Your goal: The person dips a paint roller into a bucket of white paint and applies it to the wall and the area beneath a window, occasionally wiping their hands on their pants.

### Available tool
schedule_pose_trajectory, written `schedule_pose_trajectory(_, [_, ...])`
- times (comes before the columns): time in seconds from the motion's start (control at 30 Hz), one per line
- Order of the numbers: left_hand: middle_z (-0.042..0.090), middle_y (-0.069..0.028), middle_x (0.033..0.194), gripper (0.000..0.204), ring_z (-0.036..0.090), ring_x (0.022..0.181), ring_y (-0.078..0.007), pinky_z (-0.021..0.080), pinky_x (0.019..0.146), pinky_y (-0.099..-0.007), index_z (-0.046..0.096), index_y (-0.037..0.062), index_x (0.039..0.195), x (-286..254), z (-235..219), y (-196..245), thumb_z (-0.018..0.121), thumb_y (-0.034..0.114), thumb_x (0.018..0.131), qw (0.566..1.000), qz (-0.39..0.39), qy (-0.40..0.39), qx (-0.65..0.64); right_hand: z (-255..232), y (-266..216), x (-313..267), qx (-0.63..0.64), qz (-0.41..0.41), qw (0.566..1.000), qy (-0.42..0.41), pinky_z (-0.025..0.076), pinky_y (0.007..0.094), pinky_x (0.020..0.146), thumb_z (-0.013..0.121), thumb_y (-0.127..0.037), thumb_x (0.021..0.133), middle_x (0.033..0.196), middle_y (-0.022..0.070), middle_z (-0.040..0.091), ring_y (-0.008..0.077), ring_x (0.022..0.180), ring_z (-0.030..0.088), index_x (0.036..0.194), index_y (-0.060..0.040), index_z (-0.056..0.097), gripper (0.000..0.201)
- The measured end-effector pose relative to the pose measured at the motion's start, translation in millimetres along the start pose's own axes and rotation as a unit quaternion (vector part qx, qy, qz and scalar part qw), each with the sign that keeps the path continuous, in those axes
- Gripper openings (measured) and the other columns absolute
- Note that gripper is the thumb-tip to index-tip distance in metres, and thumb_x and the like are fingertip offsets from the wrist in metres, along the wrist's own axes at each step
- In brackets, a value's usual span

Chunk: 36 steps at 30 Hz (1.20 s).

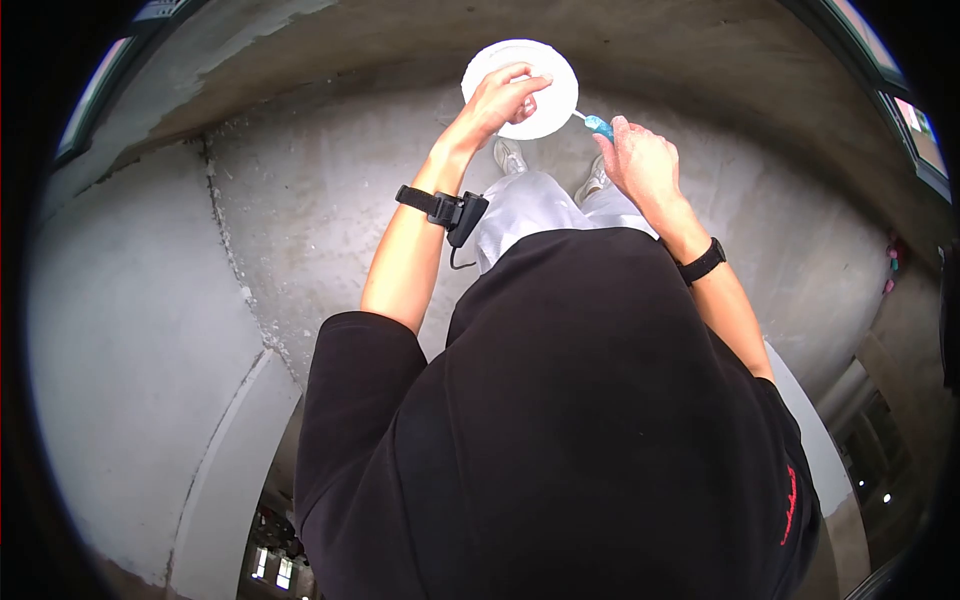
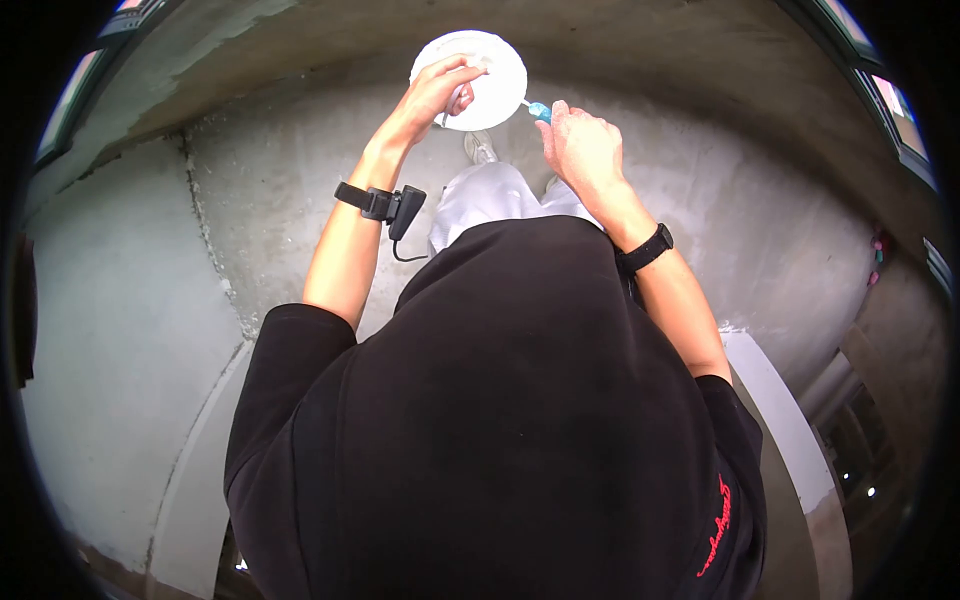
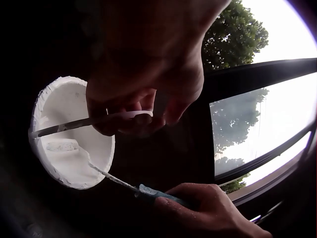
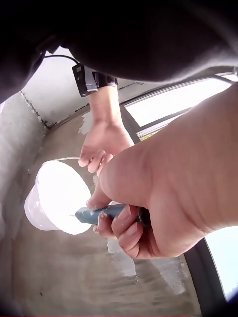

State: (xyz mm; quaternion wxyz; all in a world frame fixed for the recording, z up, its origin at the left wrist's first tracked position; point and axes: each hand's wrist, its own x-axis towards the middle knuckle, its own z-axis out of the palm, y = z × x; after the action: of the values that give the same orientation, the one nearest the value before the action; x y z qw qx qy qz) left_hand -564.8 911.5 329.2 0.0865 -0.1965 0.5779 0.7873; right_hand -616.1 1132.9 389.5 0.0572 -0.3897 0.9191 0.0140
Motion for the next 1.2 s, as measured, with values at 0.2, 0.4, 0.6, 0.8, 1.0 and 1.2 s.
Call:
schedule_pose_trajectory(0.2, [0.044, 0.0061, 0.061, 0.024, 0.037, 0.055, -0.004, 0.029, 0.05, -0.0233, 0.058, 0.0092, 0.081, 0, 11, 5, 0.064, 0.03, 0.089, 0.996, 0.029, 0.047, 0.075, -12, -13, -8, -0.005, 0.029, 0.999, 0.016, 0.052, 0.0431, 0.059, 0.06, -0.028, 0.09, 0.073, 0.0125, 0.066, 0.0319, 0.065, 0.067, 0.092, -0.0031, 0.059, 0.025])
schedule_pose_trajectory(0.4, [0.042, 0.0066, 0.06, 0.029, 0.036, 0.055, -0.0047, 0.03, 0.051, -0.0243, 0.057, 0.0101, 0.079, 1, 8, 4, 0.065, 0.036, 0.088, 0.989, 0.04, 0.057, 0.127, -9, -15, 2, 0.018, 0.035, 0.999, 0.01, 0.053, 0.0439, 0.061, 0.059, -0.028, 0.09, 0.076, 0.0139, 0.067, 0.0323, 0.067, 0.068, 0.092, -0.0028, 0.059, 0.026])
schedule_pose_trajectory(0.6, [0.042, 0.0062, 0.06, 0.028, 0.036, 0.055, -0.0049, 0.03, 0.051, -0.0243, 0.057, 0.0097, 0.077, 2, 5, 2, 0.064, 0.035, 0.088, 0.985, 0.036, 0.099, 0.134, 12, -4, 11, 0.015, -0.01, 1.0, 0.021, 0.053, 0.0417, 0.057, 0.06, -0.029, 0.09, 0.072, 0.0128, 0.066, 0.0311, 0.064, 0.067, 0.09, -0.0028, 0.058, 0.027])
schedule_pose_trajectory(0.8, [0.045, 0.0062, 0.062, 0.025, 0.037, 0.056, -0.005, 0.033, 0.052, -0.0249, 0.06, 0.0086, 0.075, 2, -8, 2, 0.065, 0.03, 0.088, 0.973, 0.048, 0.166, 0.155, 24, 11, 15, 0.01, -0.057, 0.998, 0.022, 0.054, 0.0416, 0.057, 0.06, -0.029, 0.09, 0.073, 0.0135, 0.066, 0.0316, 0.065, 0.068, 0.089, -0.0034, 0.057, 0.026])
schedule_pose_trajectory(1.0, [0.044, 0.0079, 0.065, 0.019, 0.035, 0.057, -0.0031, 0.03, 0.052, -0.0215, 0.063, 0.0063, 0.083, -2, -9, 3, 0.062, 0.023, 0.092, 0.982, 0.049, 0.142, 0.118, 27, 16, 16, 0.016, -0.068, 0.996, 0.05, 0.055, 0.0414, 0.058, 0.06, -0.029, 0.09, 0.073, 0.0131, 0.066, 0.0313, 0.066, 0.068, 0.089, -0.0037, 0.057, 0.026])
schedule_pose_trajectory(1.2, [0.04, 0.0087, 0.063, 0.017, 0.031, 0.055, -0.0031, 0.026, 0.051, -0.0217, 0.066, 0.0036, 0.096, -6, -3, 13, 0.056, 0.017, 0.094, 0.987, 0.026, 0.147, 0.056, 22, 7, 24, 0.002, -0.061, 0.997, 0.048, 0.055, 0.0405, 0.059, 0.06, -0.03, 0.09, 0.073, 0.0123, 0.067, 0.0301, 0.066, 0.069, 0.088, -0.0039, 0.058, 0.026])
